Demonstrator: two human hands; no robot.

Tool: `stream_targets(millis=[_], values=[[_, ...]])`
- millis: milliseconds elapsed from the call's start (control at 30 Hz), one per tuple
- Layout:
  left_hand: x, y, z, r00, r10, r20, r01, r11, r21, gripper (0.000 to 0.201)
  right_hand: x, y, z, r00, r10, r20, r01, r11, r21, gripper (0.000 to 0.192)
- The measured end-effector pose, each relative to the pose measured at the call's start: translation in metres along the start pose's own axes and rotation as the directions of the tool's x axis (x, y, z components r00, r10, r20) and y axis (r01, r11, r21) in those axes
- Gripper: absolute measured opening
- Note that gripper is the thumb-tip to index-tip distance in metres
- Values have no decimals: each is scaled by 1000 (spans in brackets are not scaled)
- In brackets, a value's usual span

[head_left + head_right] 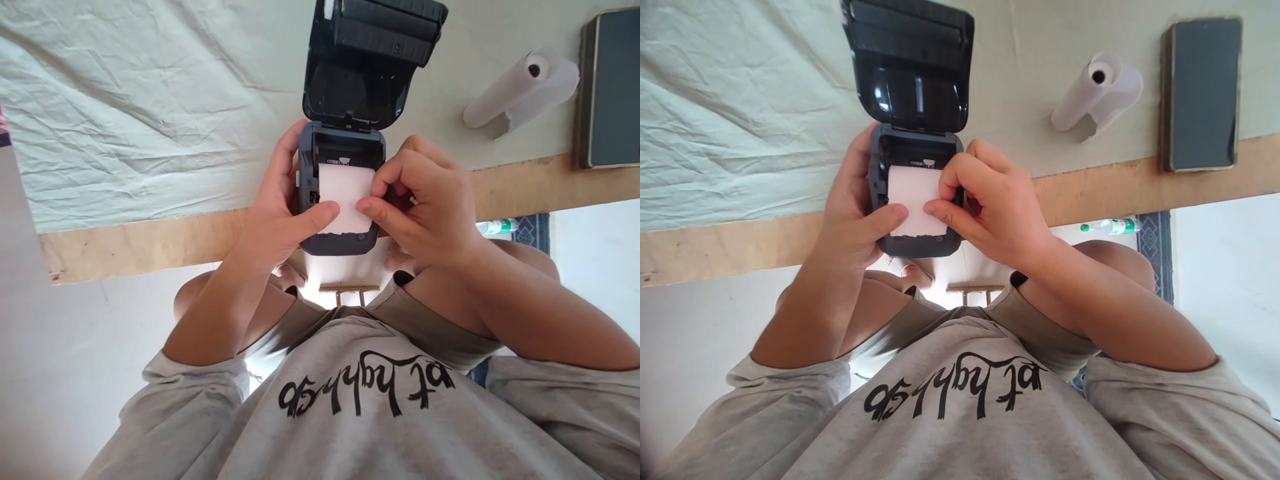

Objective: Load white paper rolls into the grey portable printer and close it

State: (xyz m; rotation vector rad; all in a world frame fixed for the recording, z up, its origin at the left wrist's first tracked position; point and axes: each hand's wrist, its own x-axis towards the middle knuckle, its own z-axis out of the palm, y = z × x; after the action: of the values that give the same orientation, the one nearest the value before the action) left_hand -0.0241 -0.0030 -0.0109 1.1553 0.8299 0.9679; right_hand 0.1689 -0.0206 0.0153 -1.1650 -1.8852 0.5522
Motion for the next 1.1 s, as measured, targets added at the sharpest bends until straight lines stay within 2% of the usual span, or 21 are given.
stream_targets(millis=[133, 233, 300, 400, 633, 967, 1100], values=[[1, 0, -1, 1000, -1, 12, 2, 1000, -23, 73, -3, 7, 7, 999, -6, -51, 9, 999, 49, 33], [1, -1, -3, 998, 28, 53, -23, 996, -86, 72, -6, 13, 12, 986, 136, -96, -117, 977, 180, 55], [1, -2, -4, 995, 49, 85, -40, 993, -110, 77, -7, 15, 13, 978, 202, -58, -185, 959, 215, 63], [2, -5, -7, 994, 55, 98, -46, 995, -87, 81, -5, 15, 10, 985, 171, -2, -169, 976, 140, 63], [2, -4, -7, 995, 45, 84, -41, 998, -55, 76, -3, 14, 6, 991, 132, 27, -134, 988, 78, 60], [0, 1, -2, 1000, 23, 17, -22, 1000, -22, 63, -4, 13, 7, 990, 142, 19, -143, 986, 82, 60], [0, 1, -1, 1000, -2, 11, 2, 1000, 2, 72, -9, 13, 6, 998, 59, -20, -54, 980, 191, 47]])
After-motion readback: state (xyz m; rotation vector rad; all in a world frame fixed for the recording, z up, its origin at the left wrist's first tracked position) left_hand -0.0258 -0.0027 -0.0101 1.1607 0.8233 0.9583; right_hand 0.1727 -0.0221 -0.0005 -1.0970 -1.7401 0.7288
